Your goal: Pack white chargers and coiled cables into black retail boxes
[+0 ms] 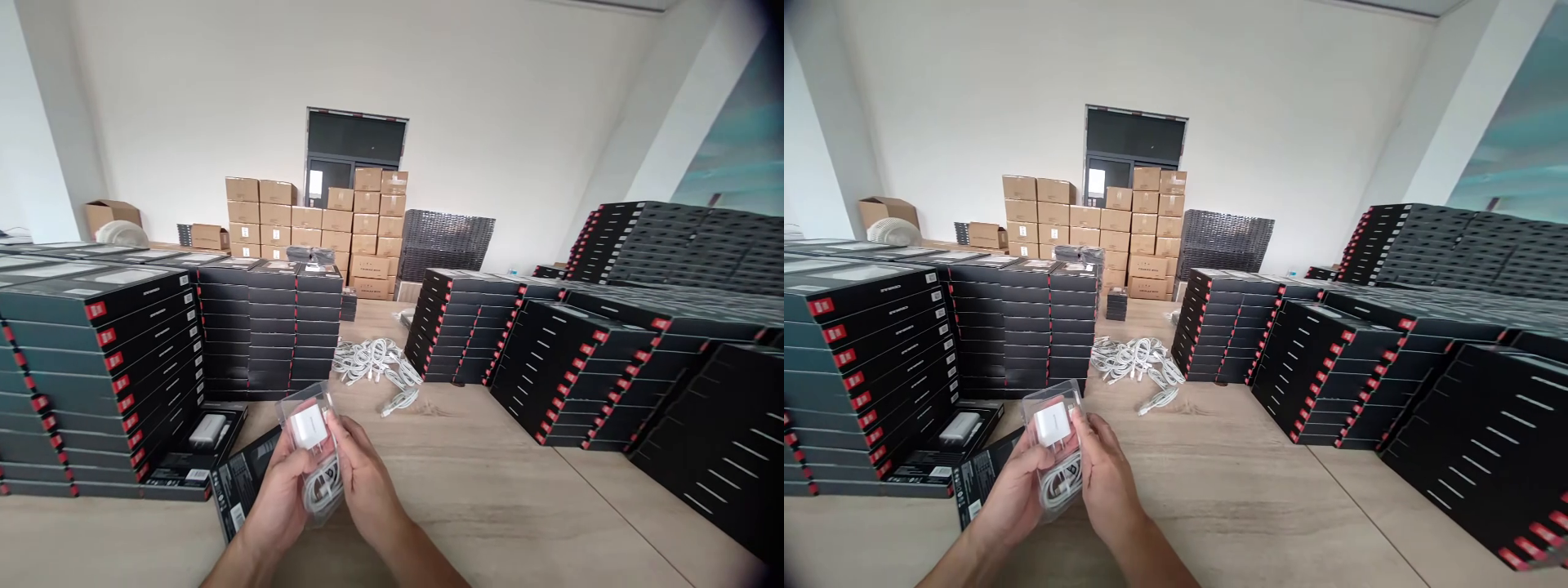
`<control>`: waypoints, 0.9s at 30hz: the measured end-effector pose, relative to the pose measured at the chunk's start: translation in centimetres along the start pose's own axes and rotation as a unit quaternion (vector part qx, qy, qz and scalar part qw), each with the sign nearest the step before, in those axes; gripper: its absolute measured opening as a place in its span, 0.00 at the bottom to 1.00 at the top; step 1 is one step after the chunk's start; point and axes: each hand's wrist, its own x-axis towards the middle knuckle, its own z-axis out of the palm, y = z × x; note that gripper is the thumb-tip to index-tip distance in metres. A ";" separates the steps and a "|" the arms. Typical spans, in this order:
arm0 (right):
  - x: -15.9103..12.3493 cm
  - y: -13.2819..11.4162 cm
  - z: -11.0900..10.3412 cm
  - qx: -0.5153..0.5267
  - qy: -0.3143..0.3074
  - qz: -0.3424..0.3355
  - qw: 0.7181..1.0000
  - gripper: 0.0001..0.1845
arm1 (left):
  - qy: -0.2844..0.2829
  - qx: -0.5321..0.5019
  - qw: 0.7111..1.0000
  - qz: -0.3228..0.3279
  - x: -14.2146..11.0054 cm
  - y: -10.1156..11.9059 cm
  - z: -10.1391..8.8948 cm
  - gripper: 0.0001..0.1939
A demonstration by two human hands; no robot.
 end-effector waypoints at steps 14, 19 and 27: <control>0.9 -0.8 -2.2 0.261 0.085 0.142 0.951 0.24 | -0.045 0.009 0.999 -0.023 0.2 1.5 -0.4 0.42; 1.4 0.7 -4.1 0.457 0.083 0.248 0.850 0.31 | -0.085 0.058 0.993 -0.065 0.2 0.7 -0.7 0.35; 1.1 0.0 -4.4 0.476 0.015 0.291 0.830 0.23 | -0.078 0.237 0.968 -0.031 0.5 1.0 -0.5 0.38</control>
